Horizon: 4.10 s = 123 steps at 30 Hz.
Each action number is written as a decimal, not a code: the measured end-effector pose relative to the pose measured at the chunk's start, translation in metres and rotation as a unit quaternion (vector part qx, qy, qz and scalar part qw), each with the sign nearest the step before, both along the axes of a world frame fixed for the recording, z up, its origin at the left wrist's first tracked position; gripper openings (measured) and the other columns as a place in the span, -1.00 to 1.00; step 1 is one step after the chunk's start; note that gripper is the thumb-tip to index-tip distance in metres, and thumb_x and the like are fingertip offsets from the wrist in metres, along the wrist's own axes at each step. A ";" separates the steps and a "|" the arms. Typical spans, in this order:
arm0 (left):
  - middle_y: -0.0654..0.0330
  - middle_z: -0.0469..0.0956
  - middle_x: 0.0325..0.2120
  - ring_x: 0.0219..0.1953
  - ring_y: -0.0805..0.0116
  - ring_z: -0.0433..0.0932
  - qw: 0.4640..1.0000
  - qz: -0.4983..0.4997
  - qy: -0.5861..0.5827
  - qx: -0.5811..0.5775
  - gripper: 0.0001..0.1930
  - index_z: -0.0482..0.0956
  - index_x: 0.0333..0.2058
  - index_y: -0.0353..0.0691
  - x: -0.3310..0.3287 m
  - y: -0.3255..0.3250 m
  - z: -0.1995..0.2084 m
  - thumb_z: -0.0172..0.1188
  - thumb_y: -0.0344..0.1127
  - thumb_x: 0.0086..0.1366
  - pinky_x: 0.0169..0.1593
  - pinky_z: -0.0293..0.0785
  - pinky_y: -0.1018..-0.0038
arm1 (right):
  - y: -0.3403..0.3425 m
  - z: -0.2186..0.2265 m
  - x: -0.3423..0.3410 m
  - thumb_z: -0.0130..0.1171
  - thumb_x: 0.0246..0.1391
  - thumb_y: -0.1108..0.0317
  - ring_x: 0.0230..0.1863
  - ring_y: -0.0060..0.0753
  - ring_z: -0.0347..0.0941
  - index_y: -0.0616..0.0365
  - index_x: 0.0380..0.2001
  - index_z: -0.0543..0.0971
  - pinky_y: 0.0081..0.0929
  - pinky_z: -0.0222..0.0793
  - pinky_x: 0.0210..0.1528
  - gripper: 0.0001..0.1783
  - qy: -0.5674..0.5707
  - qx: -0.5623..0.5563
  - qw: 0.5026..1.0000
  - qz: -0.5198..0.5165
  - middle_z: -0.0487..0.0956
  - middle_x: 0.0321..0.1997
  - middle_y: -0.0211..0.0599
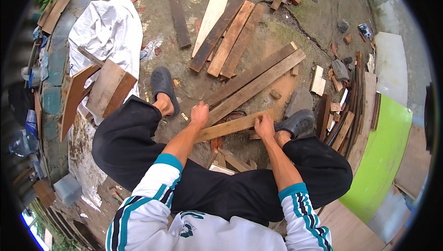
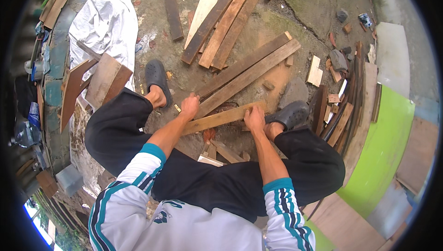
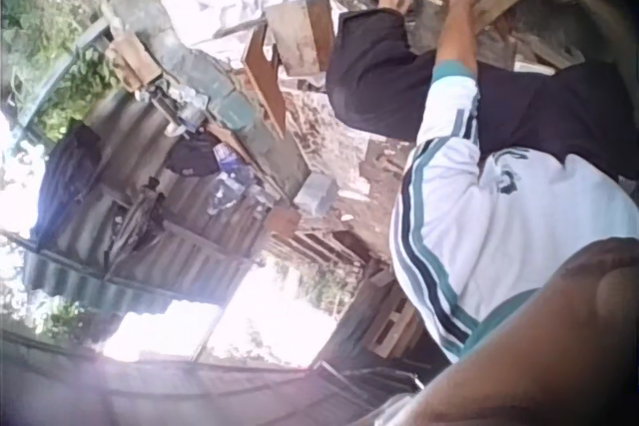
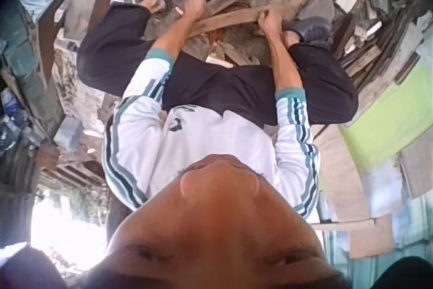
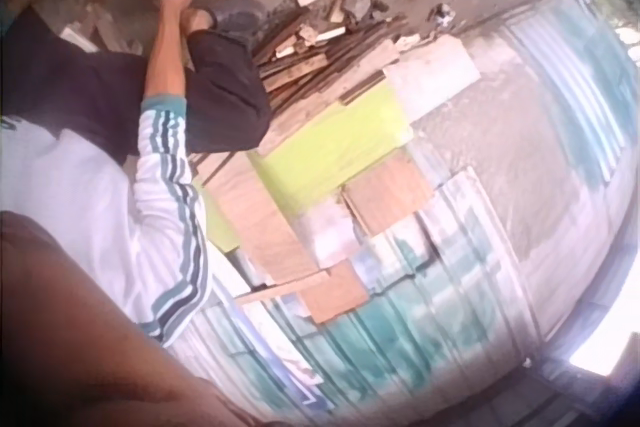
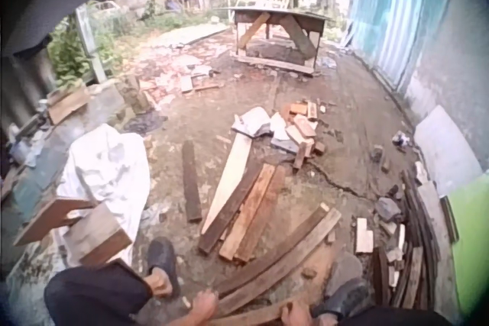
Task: The person sits on the ground and uses a chisel to carve and shape a small piece of wood. They repeatedly strike the chisel to remove wood shavings and adjust the wood's position. The person also handles and moves other pieces of wood around the workspace.
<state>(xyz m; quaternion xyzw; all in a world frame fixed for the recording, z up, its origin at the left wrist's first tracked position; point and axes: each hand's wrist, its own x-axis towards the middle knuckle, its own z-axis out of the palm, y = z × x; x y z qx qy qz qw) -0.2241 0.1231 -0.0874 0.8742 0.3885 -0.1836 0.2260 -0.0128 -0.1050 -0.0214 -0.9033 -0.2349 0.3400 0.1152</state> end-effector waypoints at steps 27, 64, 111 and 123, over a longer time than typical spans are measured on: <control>-0.15 0.58 -0.09 0.00 -0.23 0.59 0.985 0.152 -0.043 -0.066 -0.77 0.62 -0.15 -0.33 0.003 0.005 -0.007 0.20 -0.26 0.38 0.07 0.52 -0.01 | 0.013 0.004 0.001 0.14 0.25 0.20 0.29 0.11 0.32 0.22 0.10 0.52 -0.02 0.31 0.30 -0.56 0.004 -0.036 0.999 -0.024 0.46 0.16 0.03; -0.01 0.66 -0.08 -0.01 0.25 0.62 0.888 0.352 -0.228 -0.188 -0.45 0.60 0.03 -0.39 0.082 0.128 0.074 0.24 0.07 0.39 0.08 0.51 0.34 | 0.271 -0.007 0.041 0.45 -0.16 0.00 0.21 0.23 0.49 0.30 0.39 0.05 -0.07 0.39 0.27 0.18 0.184 0.162 0.932 -0.267 0.48 0.22 0.31; 0.07 0.46 -0.19 -0.16 0.15 0.53 0.458 0.246 -0.799 -0.302 -0.35 0.32 0.13 -0.19 0.087 0.138 0.309 -0.14 0.26 0.36 -0.01 0.49 0.12 | 0.058 0.017 0.021 0.50 -0.07 0.45 0.22 0.21 0.31 0.18 0.34 0.28 -0.01 0.27 0.23 -0.09 -0.222 0.390 0.870 -0.204 0.33 0.21 0.06; 0.04 0.56 -0.31 -0.23 0.05 0.56 0.302 0.533 -0.741 -0.275 -0.38 0.50 -0.06 -0.22 0.085 0.150 0.304 -0.30 0.22 0.44 -0.04 0.50 0.10 | 0.054 0.066 0.060 0.52 0.00 0.35 0.44 0.29 0.07 0.19 0.50 -0.08 0.10 0.07 0.44 0.18 -0.327 0.446 0.807 -0.206 0.09 0.41 0.20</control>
